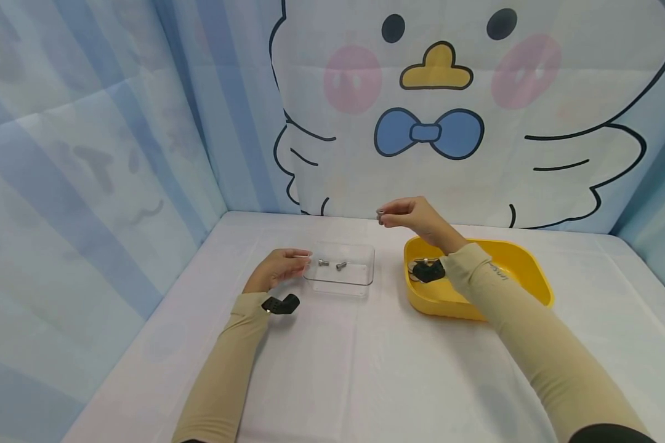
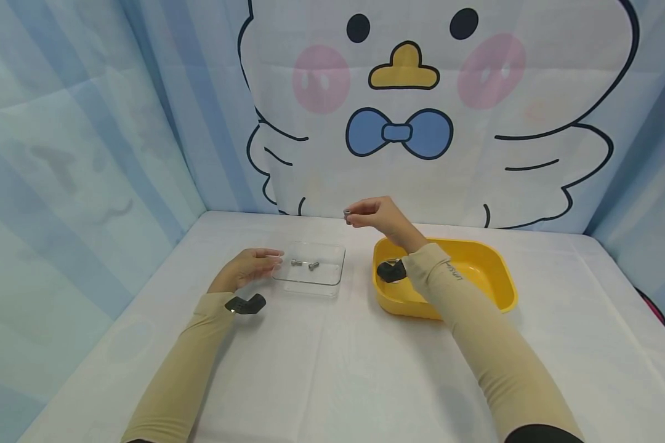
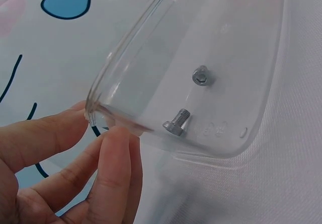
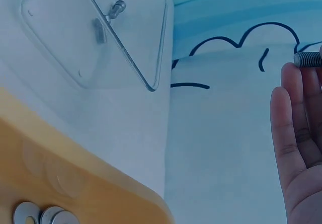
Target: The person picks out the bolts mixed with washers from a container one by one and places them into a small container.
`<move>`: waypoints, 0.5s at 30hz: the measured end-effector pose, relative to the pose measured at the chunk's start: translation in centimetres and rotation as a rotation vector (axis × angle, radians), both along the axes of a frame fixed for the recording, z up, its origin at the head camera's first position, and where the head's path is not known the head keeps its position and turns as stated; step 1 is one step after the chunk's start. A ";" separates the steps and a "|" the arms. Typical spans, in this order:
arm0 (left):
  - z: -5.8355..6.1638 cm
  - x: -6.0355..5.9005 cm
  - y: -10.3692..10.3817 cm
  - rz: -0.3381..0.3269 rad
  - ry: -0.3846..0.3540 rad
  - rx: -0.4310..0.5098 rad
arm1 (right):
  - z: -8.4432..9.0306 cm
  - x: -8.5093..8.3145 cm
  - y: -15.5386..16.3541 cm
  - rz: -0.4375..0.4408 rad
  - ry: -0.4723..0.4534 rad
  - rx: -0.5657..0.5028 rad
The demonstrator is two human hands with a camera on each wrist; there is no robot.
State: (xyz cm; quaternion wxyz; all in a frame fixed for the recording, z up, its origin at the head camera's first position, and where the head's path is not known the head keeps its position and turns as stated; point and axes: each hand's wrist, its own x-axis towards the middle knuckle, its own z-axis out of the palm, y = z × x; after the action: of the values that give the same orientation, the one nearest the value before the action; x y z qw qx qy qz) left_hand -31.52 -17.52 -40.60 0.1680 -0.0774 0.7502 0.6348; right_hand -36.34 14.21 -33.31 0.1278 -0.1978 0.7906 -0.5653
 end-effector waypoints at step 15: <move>0.0 0.1 -0.1 -0.032 0.009 0.011 | -0.1 0.2 -1.4 0.031 -0.007 -0.040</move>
State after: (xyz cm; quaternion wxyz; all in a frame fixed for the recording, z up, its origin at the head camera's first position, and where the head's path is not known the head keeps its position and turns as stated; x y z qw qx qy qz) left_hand -31.42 -17.62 -40.57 0.1751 -0.0618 0.7487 0.6364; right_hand -36.13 12.78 -33.46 0.1353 -0.2104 0.7755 -0.5796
